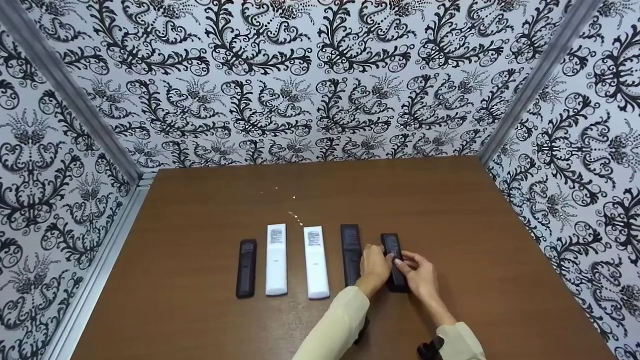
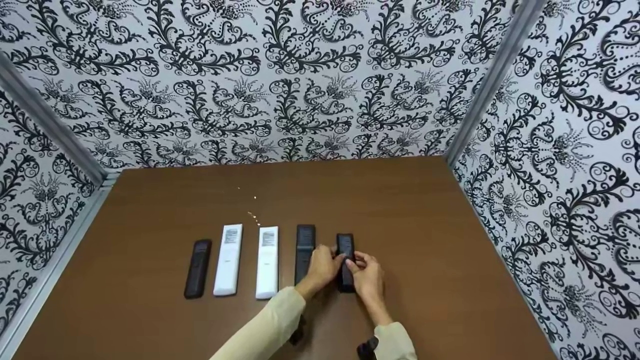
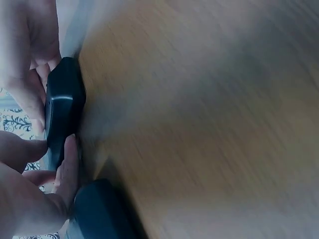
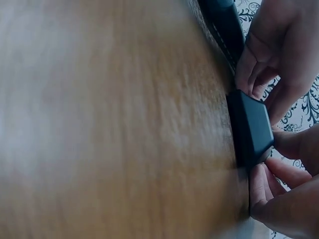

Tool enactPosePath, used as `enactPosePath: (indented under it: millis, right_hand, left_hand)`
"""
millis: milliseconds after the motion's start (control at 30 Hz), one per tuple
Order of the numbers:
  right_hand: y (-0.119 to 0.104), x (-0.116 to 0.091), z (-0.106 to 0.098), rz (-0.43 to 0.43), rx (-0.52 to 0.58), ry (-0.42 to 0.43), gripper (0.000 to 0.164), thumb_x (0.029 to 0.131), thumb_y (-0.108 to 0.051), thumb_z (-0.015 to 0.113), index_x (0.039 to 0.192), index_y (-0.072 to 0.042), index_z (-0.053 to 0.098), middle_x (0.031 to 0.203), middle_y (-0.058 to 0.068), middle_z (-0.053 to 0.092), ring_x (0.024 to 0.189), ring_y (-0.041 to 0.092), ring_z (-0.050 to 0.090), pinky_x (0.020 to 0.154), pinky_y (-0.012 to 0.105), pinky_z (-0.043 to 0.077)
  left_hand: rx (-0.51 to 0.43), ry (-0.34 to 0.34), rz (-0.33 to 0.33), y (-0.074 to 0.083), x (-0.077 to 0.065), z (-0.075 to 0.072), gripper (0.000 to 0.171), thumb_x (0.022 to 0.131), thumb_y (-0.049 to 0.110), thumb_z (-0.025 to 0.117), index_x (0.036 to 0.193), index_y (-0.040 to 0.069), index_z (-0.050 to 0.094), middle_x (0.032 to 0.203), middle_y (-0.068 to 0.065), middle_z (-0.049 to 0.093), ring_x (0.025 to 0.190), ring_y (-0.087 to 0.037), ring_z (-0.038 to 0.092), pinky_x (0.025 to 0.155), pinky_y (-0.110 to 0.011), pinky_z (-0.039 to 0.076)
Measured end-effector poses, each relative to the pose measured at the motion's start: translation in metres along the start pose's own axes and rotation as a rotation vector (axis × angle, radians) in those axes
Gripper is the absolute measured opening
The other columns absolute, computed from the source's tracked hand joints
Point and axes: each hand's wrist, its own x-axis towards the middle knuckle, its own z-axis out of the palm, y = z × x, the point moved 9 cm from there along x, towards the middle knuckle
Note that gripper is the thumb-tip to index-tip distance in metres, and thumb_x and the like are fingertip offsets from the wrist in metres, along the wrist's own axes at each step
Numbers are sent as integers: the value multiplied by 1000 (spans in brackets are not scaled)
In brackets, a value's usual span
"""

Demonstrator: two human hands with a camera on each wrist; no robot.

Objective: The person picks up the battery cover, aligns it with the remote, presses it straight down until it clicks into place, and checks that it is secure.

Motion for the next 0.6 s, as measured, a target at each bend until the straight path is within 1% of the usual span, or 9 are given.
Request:
enactPosePath:
  millis: [100, 167, 233, 333, 433, 500, 600]
  right_hand:
    - [-1, 0, -3, -11, -4, 19, 35, 94, -15, 70, 125, 2, 66, 120, 24, 69, 111, 35, 67, 81, 21, 51]
    - [-1, 0, -5, -16, -9, 30, 36, 94, -15, 71, 125, 2, 67, 120, 25, 68, 111, 36, 67, 80, 19, 50]
    - [-1, -1, -7, -17, -10, 33, 36, 94, -15, 71, 124, 3, 66, 120, 26, 67, 111, 36, 66, 78, 16, 50]
    - [1, -1, -9, 0, -7, 34, 36, 94, -15, 70, 124, 3, 67, 121, 26, 66, 112, 36, 66, 76, 14, 47]
    - [2, -1, -11, 13, 0, 41, 34, 96, -16, 68, 124, 2, 67, 122, 26, 65, 112, 36, 65, 77, 17, 48]
    - [1, 0, -12, 17, -3, 52, 31, 97, -17, 66, 122, 1, 68, 122, 25, 65, 112, 35, 65, 79, 19, 47]
    - [-1, 1, -14, -1, -26, 66, 28, 97, -17, 64, 119, -1, 70, 122, 22, 66, 111, 33, 66, 79, 19, 47]
  left_hand:
    - [-38, -2, 30, 3, 1, -2, 14, 90, 14, 75, 93, 0, 75, 92, -12, 69, 85, -24, 70, 69, -33, 56]
    - [-67, 0, 50, 5, 1, -4, 18, 89, 12, 75, 100, -2, 75, 98, -16, 73, 91, -28, 72, 73, -34, 58]
    - [-95, -8, 53, 5, 1, -5, 24, 89, 11, 74, 108, -4, 74, 107, -19, 74, 100, -30, 72, 80, -34, 60]
    - [-145, -44, 55, 5, 1, -4, 29, 90, 9, 72, 116, -4, 72, 114, -17, 74, 107, -26, 71, 86, -33, 59]
    - [-182, -77, 69, 2, 1, -4, 30, 92, 8, 71, 119, -4, 70, 110, -14, 76, 106, -23, 71, 85, -32, 59]
    - [-169, -72, 115, 0, 0, -10, 29, 92, 8, 70, 119, -3, 71, 108, -14, 76, 103, -23, 71, 84, -31, 58]
    - [-142, -51, 193, -2, -2, -27, 28, 92, 7, 69, 119, -3, 70, 102, -15, 75, 96, -23, 71, 81, -31, 58]
